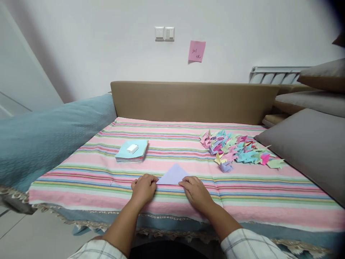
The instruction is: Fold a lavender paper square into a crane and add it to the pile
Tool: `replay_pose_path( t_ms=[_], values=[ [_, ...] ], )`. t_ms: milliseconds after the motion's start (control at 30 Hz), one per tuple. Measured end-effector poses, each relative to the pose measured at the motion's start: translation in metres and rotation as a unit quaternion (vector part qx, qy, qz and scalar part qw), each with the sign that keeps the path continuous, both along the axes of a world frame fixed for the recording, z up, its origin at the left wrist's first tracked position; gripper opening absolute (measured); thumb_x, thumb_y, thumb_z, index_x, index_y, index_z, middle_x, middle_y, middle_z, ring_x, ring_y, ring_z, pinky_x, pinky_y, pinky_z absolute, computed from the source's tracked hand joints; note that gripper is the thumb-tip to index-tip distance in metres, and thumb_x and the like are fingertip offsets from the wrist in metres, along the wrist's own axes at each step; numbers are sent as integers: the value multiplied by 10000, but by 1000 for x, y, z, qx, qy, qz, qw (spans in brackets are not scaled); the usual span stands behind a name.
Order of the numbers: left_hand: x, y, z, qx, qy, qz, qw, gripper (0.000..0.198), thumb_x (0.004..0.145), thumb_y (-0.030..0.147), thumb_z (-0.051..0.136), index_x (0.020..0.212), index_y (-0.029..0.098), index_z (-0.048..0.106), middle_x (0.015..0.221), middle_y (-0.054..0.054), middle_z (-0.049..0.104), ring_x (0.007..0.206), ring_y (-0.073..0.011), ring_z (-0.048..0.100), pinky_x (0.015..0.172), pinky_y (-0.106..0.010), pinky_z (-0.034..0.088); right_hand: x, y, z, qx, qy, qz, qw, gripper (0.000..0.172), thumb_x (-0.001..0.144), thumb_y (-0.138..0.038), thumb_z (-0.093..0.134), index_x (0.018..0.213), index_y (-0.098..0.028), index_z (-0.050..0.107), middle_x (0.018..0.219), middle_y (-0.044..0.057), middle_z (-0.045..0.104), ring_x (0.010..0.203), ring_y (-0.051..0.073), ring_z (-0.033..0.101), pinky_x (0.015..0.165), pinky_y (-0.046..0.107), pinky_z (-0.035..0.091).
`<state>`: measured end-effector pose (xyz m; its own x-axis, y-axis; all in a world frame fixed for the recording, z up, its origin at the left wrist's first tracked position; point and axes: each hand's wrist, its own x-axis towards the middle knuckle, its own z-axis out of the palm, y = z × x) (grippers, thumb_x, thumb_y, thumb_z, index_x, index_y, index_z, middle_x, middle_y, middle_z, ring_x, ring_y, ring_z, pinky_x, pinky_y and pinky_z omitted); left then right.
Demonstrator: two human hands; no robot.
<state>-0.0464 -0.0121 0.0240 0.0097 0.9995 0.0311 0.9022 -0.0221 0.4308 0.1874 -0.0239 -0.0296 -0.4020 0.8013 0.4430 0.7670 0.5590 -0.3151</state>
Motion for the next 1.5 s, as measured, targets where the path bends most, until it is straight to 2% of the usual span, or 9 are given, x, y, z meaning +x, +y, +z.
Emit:
replay_pose_path(
  t_ms=[167, 333, 800, 1000, 1167, 1300, 1367, 1433, 1500],
  values=[
    [7, 0, -3, 8, -7, 21, 1000, 187, 761, 246, 457, 718, 251, 638, 896, 21, 648, 918, -196, 559, 869, -410, 287, -2, -1, 0, -5, -26, -13, 1000, 333, 852, -110, 467, 1102, -256, 631, 1049, 65, 596, 952, 202, 497, 835, 330, 414],
    [11, 2, -2, 24, 9, 26, 999, 266, 779, 399, 494, 625, 213, 603, 827, 4, 639, 890, -209, 557, 852, -409, 287, -4, -3, 5, -13, -48, -21, 999, 371, 852, -110, 473, 1155, -280, 603, 1071, 63, 593, 960, 200, 491, 845, 321, 398],
    [12, 2, -7, 43, 24, 31, 998, 199, 735, 350, 570, 599, 208, 599, 816, -1, 648, 902, -209, 539, 900, -431, 241, -4, -2, 4, -20, -50, -29, 998, 362, 856, -127, 481, 1145, -297, 616, 1077, 61, 595, 976, 204, 498, 852, 324, 402],
    [8, 1, -6, 33, 14, 36, 999, 85, 723, 308, 592, 725, 226, 567, 790, 25, 640, 858, -187, 556, 895, -393, 265, -3, -2, 3, -18, -43, -25, 999, 376, 848, -116, 477, 1146, -299, 615, 1074, 62, 594, 975, 207, 498, 848, 332, 411],
    [-3, 1, -2, 4, 0, 8, 1000, 31, 731, 222, 546, 754, 238, 560, 790, 36, 649, 881, -185, 568, 881, -382, 292, -4, -3, 5, -18, -41, -26, 999, 365, 845, -110, 479, 1126, -289, 629, 1051, 62, 601, 956, 208, 503, 838, 329, 415],
    [1, -7, 3, 98, 35, 32, 994, 206, 711, 115, 483, 825, 248, 592, 907, 3, 662, 949, -217, 552, 967, -487, 239, -4, -3, 4, -19, -44, -28, 998, 366, 849, -110, 477, 1132, -289, 625, 1061, 67, 598, 964, 213, 498, 840, 338, 411],
    [11, -14, 0, 169, 50, -16, 984, 261, 722, 96, 454, 871, 245, 608, 966, -15, 657, 1008, -222, 532, 1037, -509, 168, -4, -3, 4, -19, -45, -27, 998, 358, 857, -121, 472, 1136, -289, 621, 1066, 67, 596, 969, 212, 495, 842, 338, 407],
    [24, -22, -8, 186, 56, -173, 966, 349, 729, 84, 442, 979, 252, 617, 1077, -20, 642, 1065, -203, 513, 1078, -443, 185, -5, -3, 4, -20, -50, -27, 998, 351, 859, -129, 477, 1139, -289, 616, 1071, 63, 593, 970, 210, 493, 841, 335, 405],
    [37, -29, -20, 186, 74, -281, 939, 466, 747, 93, 441, 1169, 256, 554, 1269, -24, 555, 1179, -208, 445, 1087, -416, 216, -6, -3, 5, -25, -60, -31, 997, 331, 853, -131, 490, 1117, -278, 624, 1071, 60, 593, 964, 211, 492, 836, 335, 403]
  ],
)
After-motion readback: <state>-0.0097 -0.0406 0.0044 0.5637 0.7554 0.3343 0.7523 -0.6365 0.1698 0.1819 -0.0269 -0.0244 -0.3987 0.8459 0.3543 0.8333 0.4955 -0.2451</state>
